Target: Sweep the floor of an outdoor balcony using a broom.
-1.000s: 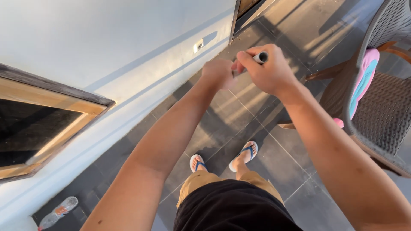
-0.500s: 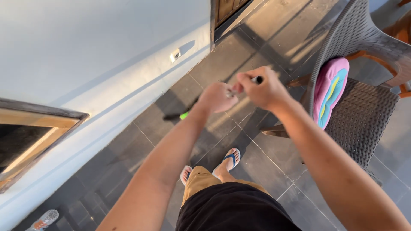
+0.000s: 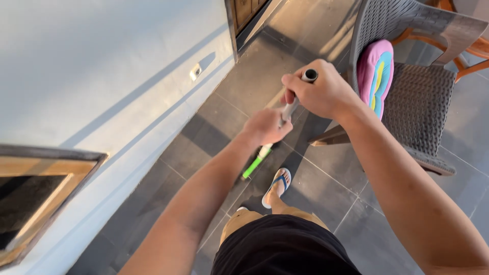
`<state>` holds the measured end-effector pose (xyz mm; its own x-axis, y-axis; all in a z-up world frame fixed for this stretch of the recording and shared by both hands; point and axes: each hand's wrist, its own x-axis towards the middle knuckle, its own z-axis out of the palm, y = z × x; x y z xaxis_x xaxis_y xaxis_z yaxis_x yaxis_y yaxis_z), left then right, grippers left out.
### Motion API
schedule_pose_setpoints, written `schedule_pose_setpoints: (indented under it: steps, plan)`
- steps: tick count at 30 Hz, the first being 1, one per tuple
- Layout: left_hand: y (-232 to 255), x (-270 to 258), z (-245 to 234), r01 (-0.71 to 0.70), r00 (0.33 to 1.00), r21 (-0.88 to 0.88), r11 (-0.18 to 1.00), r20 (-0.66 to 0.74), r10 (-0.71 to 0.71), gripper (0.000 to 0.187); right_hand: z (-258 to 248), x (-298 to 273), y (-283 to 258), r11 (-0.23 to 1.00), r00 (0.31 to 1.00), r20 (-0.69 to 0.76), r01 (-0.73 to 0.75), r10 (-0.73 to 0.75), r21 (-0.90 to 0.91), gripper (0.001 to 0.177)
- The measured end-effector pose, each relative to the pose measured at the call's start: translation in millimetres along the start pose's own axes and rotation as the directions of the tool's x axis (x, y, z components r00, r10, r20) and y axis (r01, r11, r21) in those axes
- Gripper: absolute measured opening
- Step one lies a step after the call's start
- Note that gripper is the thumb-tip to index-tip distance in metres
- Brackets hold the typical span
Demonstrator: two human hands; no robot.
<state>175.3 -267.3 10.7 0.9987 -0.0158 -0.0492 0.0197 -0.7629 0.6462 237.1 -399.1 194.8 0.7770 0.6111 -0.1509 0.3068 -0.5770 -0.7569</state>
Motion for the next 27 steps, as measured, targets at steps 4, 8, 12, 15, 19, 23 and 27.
schedule_pose_setpoints:
  steps: [4, 8, 12, 15, 19, 23, 27]
  plan:
    - [-31, -48, -27, 0.062, 0.998, 0.082, 0.995, -0.033, -0.060, 0.030, 44, -17, -14, 0.995, 0.996, 0.008, 0.094, -0.094, 0.031, 0.039]
    - [-62, -110, -55, 0.197, 0.977, 0.156, 0.968, -0.117, -0.180, 0.029, 113, -39, -30, 0.955, 0.972, -0.001, 0.230, -0.234, 0.185, 0.036]
    - [-94, -170, -59, 0.358, 0.919, 0.141, 0.923, -0.228, -0.322, 0.028, 192, -57, -29, 0.906, 0.948, 0.041, 0.287, -0.315, 0.311, 0.034]
    - [-198, -190, 9, 0.386, 0.911, 0.088, 0.918, -0.194, -0.365, 0.028, 242, -69, -7, 0.930, 0.939, 0.133, 0.281, -0.318, 0.236, 0.031]
    - [-179, -220, 21, 0.419, 0.908, 0.033, 0.907, -0.036, -0.418, 0.028, 257, -93, 3, 0.928, 0.919, 0.180, 0.317, -0.352, 0.195, 0.028]
    - [-88, -233, 16, 0.411, 0.910, -0.121, 0.903, -0.002, -0.415, 0.026, 208, -122, 5, 0.937, 0.908, 0.239, 0.320, -0.345, 0.137, 0.026]
    - [-36, -227, 60, 0.363, 0.929, -0.161, 0.918, -0.017, -0.370, 0.029, 154, -157, 17, 0.965, 0.920, 0.292, 0.249, -0.262, 0.084, 0.024]
